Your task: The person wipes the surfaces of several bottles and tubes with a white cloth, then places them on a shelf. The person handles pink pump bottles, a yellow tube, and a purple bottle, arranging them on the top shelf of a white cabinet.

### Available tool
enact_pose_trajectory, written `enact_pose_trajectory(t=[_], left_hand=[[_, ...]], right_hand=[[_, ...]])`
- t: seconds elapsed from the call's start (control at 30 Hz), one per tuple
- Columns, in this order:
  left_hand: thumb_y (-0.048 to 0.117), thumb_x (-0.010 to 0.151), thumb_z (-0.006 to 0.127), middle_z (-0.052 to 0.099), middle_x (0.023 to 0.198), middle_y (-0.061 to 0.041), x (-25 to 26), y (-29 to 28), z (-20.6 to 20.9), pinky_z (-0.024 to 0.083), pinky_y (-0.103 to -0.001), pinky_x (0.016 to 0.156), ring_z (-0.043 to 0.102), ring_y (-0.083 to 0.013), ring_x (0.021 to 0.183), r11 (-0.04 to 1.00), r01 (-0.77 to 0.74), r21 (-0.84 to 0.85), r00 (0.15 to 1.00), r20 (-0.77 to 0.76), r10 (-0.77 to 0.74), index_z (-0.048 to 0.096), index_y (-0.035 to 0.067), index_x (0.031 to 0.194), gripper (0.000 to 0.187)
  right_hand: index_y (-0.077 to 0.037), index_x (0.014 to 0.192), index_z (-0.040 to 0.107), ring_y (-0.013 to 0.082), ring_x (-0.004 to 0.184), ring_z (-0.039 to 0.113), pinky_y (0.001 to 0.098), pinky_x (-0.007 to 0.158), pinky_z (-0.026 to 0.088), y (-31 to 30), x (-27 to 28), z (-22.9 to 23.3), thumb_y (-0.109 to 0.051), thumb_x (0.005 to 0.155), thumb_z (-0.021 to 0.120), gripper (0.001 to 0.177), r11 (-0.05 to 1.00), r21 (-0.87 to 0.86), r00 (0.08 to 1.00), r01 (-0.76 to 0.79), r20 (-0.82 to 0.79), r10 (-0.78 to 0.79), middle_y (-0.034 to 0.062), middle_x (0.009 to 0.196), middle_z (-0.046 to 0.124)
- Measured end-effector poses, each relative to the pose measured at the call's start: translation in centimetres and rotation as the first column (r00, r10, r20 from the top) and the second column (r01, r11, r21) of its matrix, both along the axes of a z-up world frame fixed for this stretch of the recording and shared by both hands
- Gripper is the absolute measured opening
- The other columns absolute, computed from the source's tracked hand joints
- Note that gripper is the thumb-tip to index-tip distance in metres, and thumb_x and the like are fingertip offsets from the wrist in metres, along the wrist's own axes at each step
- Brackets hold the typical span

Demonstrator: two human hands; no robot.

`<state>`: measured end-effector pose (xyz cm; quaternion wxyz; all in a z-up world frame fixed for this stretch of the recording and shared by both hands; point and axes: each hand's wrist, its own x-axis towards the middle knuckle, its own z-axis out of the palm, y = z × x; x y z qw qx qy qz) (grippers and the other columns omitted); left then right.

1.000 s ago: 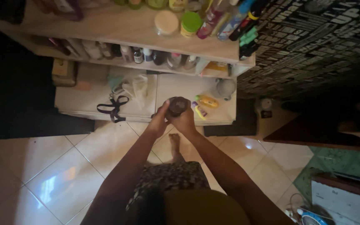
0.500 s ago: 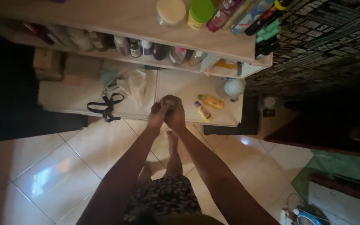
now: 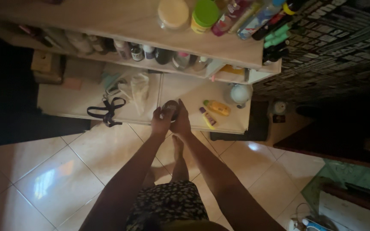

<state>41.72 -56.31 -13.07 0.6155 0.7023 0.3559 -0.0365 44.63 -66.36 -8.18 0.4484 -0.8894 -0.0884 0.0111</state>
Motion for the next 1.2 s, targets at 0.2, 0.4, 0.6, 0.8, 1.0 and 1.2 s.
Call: enact_pose_trajectory(t=[0.2,0.4,0.6,0.8,1.0,1.2], left_hand=[[0.038,0.085,0.075,0.051,0.149,-0.022,0.0,-1.4,3.8,0.034,-0.048,0.12,0.043,-0.0389,0.144,0.928,-0.119,0.353,0.986,0.154,0.068,0.046,0.002,0.15,0.08],[0.019,0.089,0.077,0.05,0.156,-0.017,-0.8,-4.1,11.0,0.031,-0.051,0.121,0.039,-0.0406,0.148,0.733,-0.163,0.661,0.859,0.461,-0.224,0.048,0.006,0.15,0.068],[0.024,0.088,0.072,0.067,0.13,-0.014,2.4,-8.8,11.7,0.055,-0.037,0.09,0.064,-0.0306,0.122,0.969,0.234,-0.082,0.896,0.404,-0.182,0.055,0.003,0.138,0.056],[0.019,0.105,0.065,0.065,0.106,-0.023,9.8,-11.0,7.0,0.054,-0.039,0.071,0.065,-0.0291,0.09,0.873,0.219,-0.435,0.974,0.144,-0.173,0.061,-0.012,0.121,0.035],[0.003,0.099,0.059,0.069,0.113,-0.018,12.7,-12.4,0.9,0.056,-0.036,0.078,0.067,-0.0243,0.094,0.914,0.338,-0.223,0.875,0.433,-0.218,0.064,-0.006,0.124,0.027],[0.015,0.102,0.054,0.063,0.129,-0.019,13.9,-13.6,4.4,0.054,-0.037,0.096,0.065,-0.031,0.113,0.491,-0.126,-0.862,0.947,0.043,0.318,0.053,-0.002,0.138,0.04]], right_hand=[[0.002,0.154,0.038,0.0466,0.133,0.05,0.0511,0.11,0.044,-3.8,-1.5,-3.0,-0.004,0.07,0.076,0.092,0.983,-0.169,0.979,0.066,0.199,-0.031,0.0301,0.145,0.051],[-0.007,0.138,0.06,0.025,0.109,0.069,0.0325,0.086,0.058,-8.2,0.6,2.2,-0.001,0.092,0.068,0.046,0.973,0.095,0.914,0.208,0.336,-0.228,0.0125,0.126,0.064],[-0.008,0.156,0.039,0.0277,0.069,0.07,0.0385,0.066,0.057,-11.7,7.3,9.8,-0.012,0.085,0.069,0.076,0.969,-0.076,0.972,0.234,-0.015,-0.236,0.0097,0.082,0.071],[-0.014,0.163,0.025,0.0371,0.078,0.071,0.046,0.073,0.056,-14.5,13.9,10.7,-0.017,0.076,0.073,0.099,0.905,-0.425,0.993,0.02,-0.095,-0.066,0.0163,0.078,0.073],[-0.01,0.123,0.062,0.0324,0.096,0.076,0.0406,0.085,0.061,-17.2,19.0,1.4,-0.013,0.083,0.074,0.042,0.958,-0.281,0.818,0.048,0.562,0.124,0.0143,0.11,0.074],[-0.006,0.11,0.067,0.0221,0.065,0.067,0.0338,0.048,0.048,-14.5,23.7,0.7,-0.012,0.091,0.061,0.021,0.948,0.169,0.889,0.272,-0.421,-0.18,0.0086,0.092,0.073]])
